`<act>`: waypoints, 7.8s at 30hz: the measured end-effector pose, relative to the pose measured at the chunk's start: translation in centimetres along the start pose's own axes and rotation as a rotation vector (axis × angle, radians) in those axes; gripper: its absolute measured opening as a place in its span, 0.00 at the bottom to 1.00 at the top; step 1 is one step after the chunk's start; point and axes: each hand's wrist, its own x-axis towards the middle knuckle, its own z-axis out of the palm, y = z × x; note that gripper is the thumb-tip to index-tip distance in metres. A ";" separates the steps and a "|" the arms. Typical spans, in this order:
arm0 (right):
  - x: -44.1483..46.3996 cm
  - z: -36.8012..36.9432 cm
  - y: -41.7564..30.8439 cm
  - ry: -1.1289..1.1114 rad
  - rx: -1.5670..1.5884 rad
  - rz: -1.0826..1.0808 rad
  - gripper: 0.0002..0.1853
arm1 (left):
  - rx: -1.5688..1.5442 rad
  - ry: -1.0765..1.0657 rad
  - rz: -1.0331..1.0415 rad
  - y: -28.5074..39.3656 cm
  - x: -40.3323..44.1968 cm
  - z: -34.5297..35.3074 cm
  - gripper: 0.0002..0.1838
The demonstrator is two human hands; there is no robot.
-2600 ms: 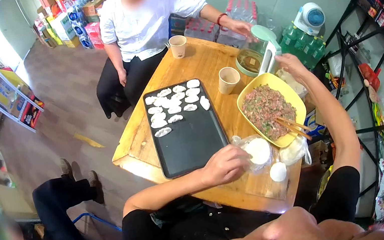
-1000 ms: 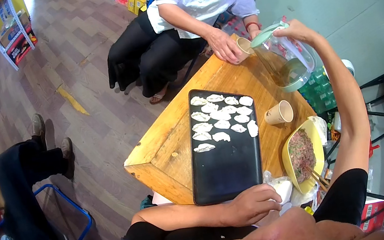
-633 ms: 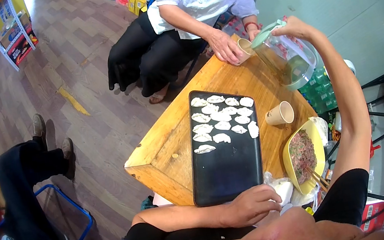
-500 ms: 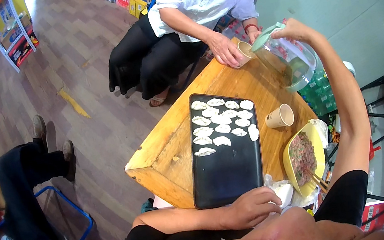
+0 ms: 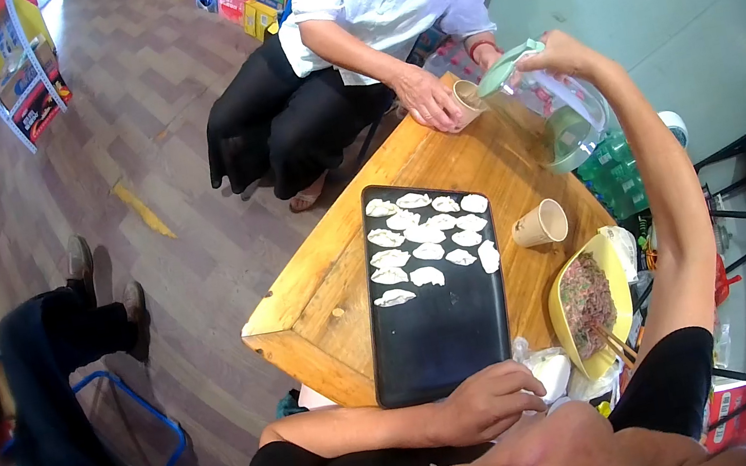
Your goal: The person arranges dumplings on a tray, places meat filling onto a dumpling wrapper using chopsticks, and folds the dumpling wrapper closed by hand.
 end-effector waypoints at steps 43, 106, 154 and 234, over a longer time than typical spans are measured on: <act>-27.0 5.8 20.7 0.064 0.571 0.323 0.25 | 0.377 -0.224 -0.080 -0.4 -0.7 4.3 0.11; -56.2 30.8 -1.2 0.925 0.761 0.202 0.14 | 0.744 -0.580 -0.492 -5.2 1.7 10.9 0.22; -53.2 32.0 2.0 0.807 0.568 0.130 0.14 | 0.921 -0.416 -0.287 -4.0 1.0 13.8 0.20; -54.1 32.8 -16.2 0.530 1.169 -0.116 0.29 | -0.310 0.133 -0.713 6.8 -10.7 9.0 0.07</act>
